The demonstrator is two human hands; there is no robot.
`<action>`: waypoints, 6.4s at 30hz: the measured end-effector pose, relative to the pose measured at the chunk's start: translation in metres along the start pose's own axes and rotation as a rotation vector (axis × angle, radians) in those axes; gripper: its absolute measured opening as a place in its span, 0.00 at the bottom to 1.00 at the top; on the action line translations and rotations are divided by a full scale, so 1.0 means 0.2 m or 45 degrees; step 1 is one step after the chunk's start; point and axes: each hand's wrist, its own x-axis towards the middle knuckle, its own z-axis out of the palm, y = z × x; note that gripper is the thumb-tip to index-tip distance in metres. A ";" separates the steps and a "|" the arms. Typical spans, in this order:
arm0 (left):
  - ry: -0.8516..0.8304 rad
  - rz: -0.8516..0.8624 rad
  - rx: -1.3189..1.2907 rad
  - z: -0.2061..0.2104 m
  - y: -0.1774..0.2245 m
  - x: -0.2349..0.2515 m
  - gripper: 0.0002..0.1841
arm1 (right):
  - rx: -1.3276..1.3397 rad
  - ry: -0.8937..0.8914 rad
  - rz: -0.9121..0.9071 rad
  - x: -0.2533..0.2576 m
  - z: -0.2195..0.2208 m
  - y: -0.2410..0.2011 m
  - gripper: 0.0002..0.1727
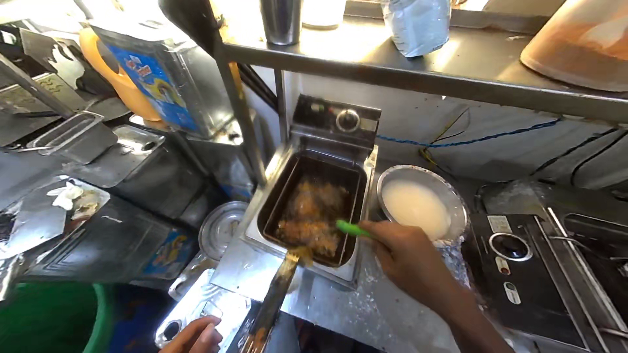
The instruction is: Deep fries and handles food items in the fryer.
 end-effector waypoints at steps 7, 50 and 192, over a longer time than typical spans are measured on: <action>0.040 -0.050 0.030 0.09 0.19 0.11 0.18 | -0.004 -0.162 0.006 -0.04 0.06 -0.08 0.12; 0.148 -0.128 -0.171 0.06 -0.01 0.20 0.16 | -0.384 -0.239 0.002 0.09 -0.09 -0.12 0.05; 0.318 -0.129 -0.300 0.14 0.03 0.22 0.14 | 1.658 0.578 0.730 -0.55 0.13 0.31 0.17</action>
